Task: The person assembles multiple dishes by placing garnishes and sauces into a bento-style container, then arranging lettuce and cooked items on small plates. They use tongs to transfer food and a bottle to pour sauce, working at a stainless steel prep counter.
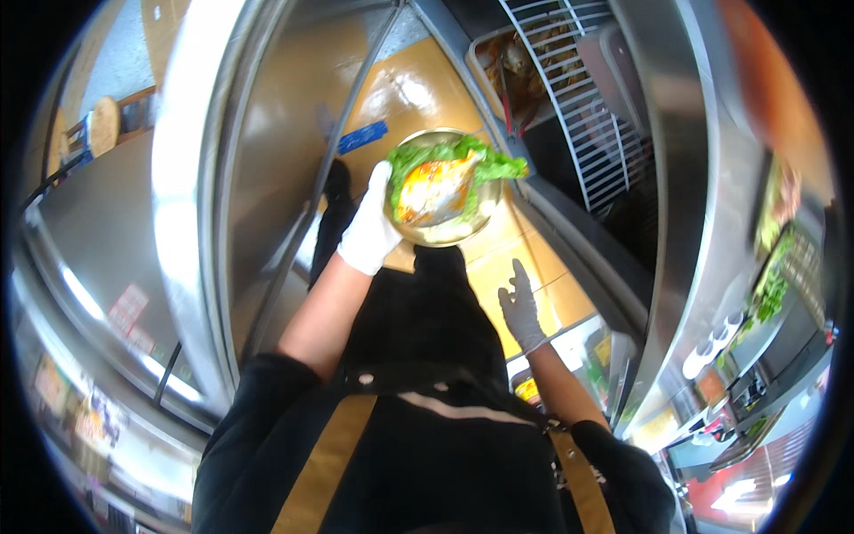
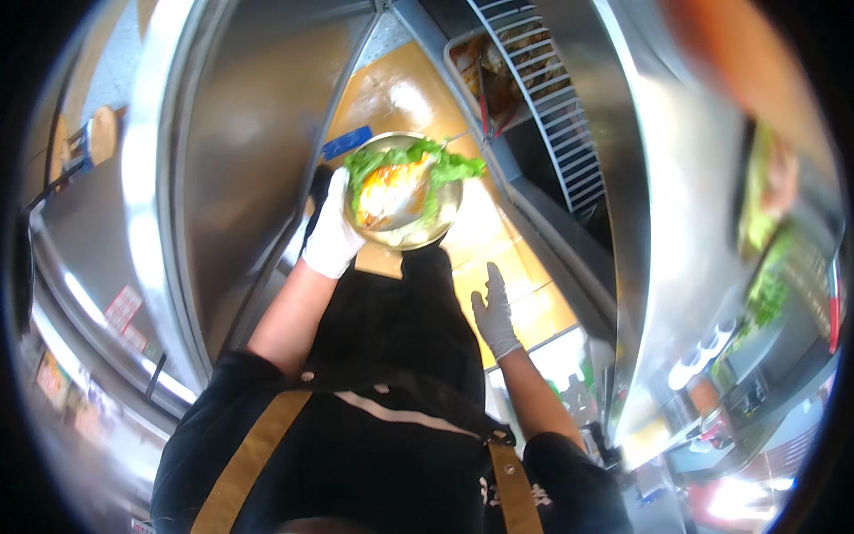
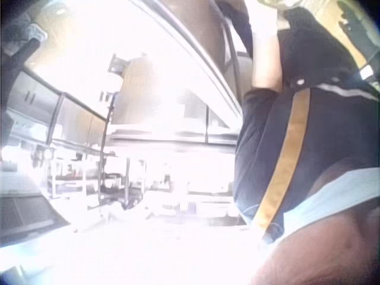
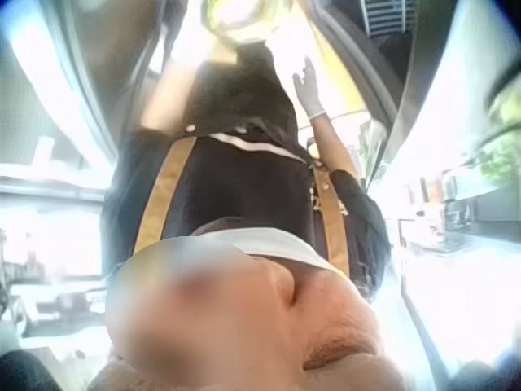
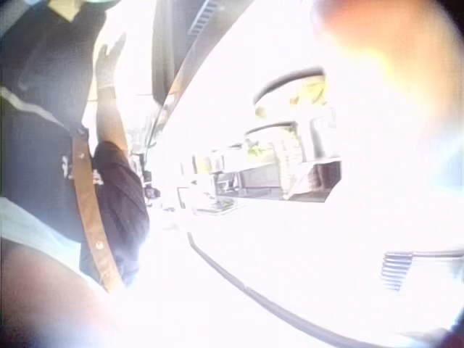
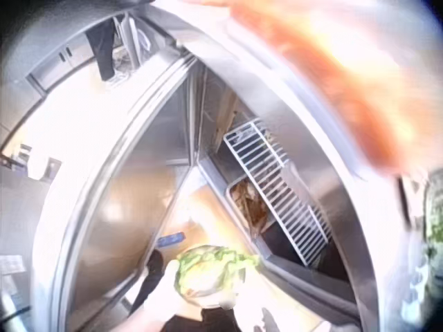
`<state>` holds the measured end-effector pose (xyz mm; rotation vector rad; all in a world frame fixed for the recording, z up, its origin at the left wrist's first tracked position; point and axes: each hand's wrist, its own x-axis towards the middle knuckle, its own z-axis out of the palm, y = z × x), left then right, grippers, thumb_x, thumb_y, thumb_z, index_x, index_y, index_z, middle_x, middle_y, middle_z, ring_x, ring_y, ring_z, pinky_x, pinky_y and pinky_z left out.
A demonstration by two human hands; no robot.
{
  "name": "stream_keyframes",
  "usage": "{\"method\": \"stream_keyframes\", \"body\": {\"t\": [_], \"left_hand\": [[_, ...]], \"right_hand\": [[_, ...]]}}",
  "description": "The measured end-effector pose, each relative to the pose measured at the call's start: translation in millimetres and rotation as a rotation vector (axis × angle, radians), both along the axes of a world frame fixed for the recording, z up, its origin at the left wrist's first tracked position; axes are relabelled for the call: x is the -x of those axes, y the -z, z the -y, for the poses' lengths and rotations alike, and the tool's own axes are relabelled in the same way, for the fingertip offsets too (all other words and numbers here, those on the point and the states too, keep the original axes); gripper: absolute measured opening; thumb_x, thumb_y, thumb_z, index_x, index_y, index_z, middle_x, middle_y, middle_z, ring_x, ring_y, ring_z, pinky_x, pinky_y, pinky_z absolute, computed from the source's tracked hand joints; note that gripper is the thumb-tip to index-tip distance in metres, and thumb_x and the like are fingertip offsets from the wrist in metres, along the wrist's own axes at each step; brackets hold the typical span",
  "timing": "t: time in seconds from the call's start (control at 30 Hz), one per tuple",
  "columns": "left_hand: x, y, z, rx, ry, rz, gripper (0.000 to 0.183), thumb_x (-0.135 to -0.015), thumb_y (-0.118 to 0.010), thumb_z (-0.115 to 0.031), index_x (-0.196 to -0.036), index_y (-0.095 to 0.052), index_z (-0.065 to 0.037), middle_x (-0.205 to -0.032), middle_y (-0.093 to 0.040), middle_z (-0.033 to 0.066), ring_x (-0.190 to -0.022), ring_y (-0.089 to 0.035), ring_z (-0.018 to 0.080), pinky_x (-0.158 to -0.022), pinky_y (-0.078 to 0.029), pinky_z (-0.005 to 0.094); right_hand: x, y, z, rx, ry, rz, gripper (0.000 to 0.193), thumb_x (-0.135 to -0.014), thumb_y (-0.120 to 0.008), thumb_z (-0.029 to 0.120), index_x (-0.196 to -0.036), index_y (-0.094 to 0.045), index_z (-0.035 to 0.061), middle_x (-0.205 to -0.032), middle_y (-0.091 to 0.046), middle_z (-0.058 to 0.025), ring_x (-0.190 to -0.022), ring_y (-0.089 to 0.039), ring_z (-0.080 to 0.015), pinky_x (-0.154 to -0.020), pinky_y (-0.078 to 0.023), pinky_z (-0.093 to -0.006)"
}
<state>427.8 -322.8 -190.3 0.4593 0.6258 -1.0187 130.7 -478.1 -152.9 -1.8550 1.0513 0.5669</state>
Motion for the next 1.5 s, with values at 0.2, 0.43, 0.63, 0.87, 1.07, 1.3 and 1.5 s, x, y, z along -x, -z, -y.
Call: {"method": "stream_keyframes", "body": {"t": [0.2,0.43,0.63,0.87,1.07,1.3,1.5], "left_hand": [[18.7,-92.8,43.0,0.065,0.003,0.087,0.053,-0.104,-0.046,-0.044,-0.138,-0.049,-0.004,-0.137,-0.057,0.0142,-0.124,-0.056,0.026,-0.108,-0.045,0.0445],[56.7,-226.4,78.0,0.091,0.218,0.373,0.06,-0.104,-0.039,-0.05,-0.142,-0.046,-0.005,-0.141,-0.054,0.0133,-0.126,-0.055,0.0267,-0.11,-0.043,0.0455],[70.7,-286.9,107.8,-0.044,0.367,0.343,0.066,-0.103,-0.036,-0.056,-0.146,-0.04,-0.007,-0.145,-0.049,0.0149,-0.132,-0.05,0.0306,-0.112,-0.041,0.0477],[103.5,-327.0,109.0,0.319,0.627,0.526,0.057,-0.108,-0.034,-0.044,-0.148,-0.038,-0.004,-0.149,-0.045,0.0147,-0.137,-0.044,0.0279,-0.115,-0.035,0.0437],[117.3,-350.0,120.1,0.455,0.464,0.433,0.059,-0.107,-0.032,-0.047,-0.147,-0.037,-0.003,-0.145,-0.048,0.017,-0.133,-0.049,0.0295,-0.113,-0.041,0.046],[114.2,-367.6,97.4,0.396,0.529,0.522,0.059,-0.106,-0.037,-0.047,-0.146,-0.038,-0.004,-0.143,-0.05,0.0158,-0.129,-0.052,0.0283,-0.11,-0.044,0.045],[139.0,-374.1,86.4,0.382,0.562,0.583,0.057,-0.106,-0.038,-0.047,-0.146,-0.039,-0.005,-0.142,-0.051,0.0139,-0.128,-0.053,0.0246,-0.108,-0.046,0.0407]], "right_hand": [[-42.4,-94.8,23.3,-0.529,0.39,0.371,0.055,-0.102,-0.052,0.013,-0.153,-0.031,0.0015,-0.115,-0.063,-0.0029,-0.094,-0.055,-0.0071,-0.086,-0.046,-0.0214],[-62.2,-187.5,62.7,-0.523,0.388,0.599,0.028,-0.104,-0.05,0.025,-0.121,-0.059,0.0039,-0.088,-0.065,-0.0016,-0.071,-0.06,-0.0059,-0.06,-0.048,-0.0201],[-42.2,-231.0,78.3,-0.472,0.439,0.764,0.022,-0.103,-0.052,0.026,-0.099,-0.061,0.0062,-0.076,-0.061,0.0015,-0.058,-0.056,-0.006,-0.051,-0.044,-0.0214],[19.0,-305.8,86.4,-0.225,0.597,0.767,0.021,-0.102,-0.055,0.022,-0.105,-0.064,0.0041,-0.08,-0.065,0.0015,-0.062,-0.058,-0.0049,-0.057,-0.049,-0.0209],[20.1,-343.0,71.4,-0.138,0.506,0.812,0.024,-0.099,-0.061,0.025,-0.11,-0.065,0.0031,-0.084,-0.065,0.0019,-0.065,-0.055,-0.0032,-0.058,-0.047,-0.0196],[6.3,-381.7,82.3,-0.077,0.526,0.995,0.038,-0.095,-0.066,0.02,-0.128,-0.062,0.0002,-0.106,-0.068,0.0005,-0.09,-0.06,-0.0065,-0.077,-0.049,-0.0229],[17.2,-374.3,75.2,-0.157,0.683,1.153,0.032,-0.094,-0.068,0.021,-0.116,-0.068,-0.0014,-0.104,-0.07,-0.0037,-0.092,-0.062,-0.0089,-0.083,-0.051,-0.0268]]}}
